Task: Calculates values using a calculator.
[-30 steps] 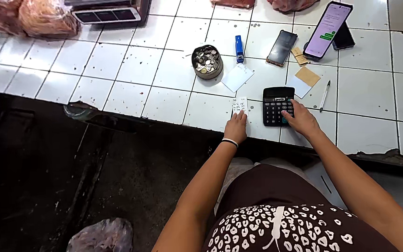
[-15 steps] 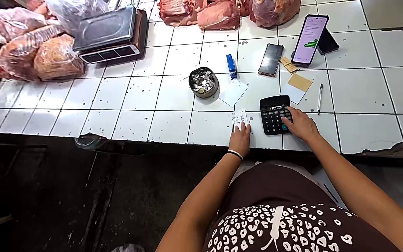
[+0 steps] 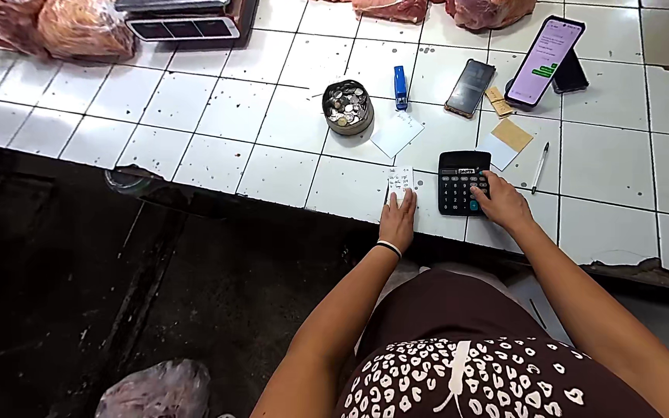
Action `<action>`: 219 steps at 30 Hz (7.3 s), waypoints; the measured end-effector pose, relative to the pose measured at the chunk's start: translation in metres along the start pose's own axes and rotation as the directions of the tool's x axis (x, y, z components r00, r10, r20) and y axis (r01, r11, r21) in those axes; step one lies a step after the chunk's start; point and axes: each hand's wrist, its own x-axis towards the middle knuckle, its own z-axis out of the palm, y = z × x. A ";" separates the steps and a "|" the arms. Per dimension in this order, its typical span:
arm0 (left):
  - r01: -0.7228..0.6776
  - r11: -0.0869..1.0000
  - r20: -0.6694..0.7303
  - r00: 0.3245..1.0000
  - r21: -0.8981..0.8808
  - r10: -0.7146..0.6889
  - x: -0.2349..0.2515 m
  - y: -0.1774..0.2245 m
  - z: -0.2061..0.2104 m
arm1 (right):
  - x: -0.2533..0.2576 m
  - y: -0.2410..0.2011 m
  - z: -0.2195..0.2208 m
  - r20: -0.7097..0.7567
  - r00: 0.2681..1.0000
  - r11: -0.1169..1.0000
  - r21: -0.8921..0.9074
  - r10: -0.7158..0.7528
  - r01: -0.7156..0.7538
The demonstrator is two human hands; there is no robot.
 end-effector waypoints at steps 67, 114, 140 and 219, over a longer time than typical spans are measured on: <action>0.030 0.991 0.017 0.999 0.129 -0.033 0.018 0.006 -0.019 | -0.033 -0.050 0.036 0.061 0.979 0.971 -0.132 -0.193 0.199; 0.070 0.993 0.001 0.998 0.092 -0.070 0.013 0.014 -0.005 | -0.021 -0.035 0.016 0.055 0.987 0.984 -0.095 -0.148 0.153; 0.036 0.993 -0.024 0.999 0.114 -0.033 0.008 0.012 0.005 | -0.054 0.004 0.018 0.093 0.992 0.991 -0.095 -0.086 0.095; 0.011 0.791 -0.209 0.962 -0.611 -0.175 -0.002 -0.035 0.001 | -0.045 0.094 0.069 -0.254 0.946 0.978 -0.115 -0.201 0.177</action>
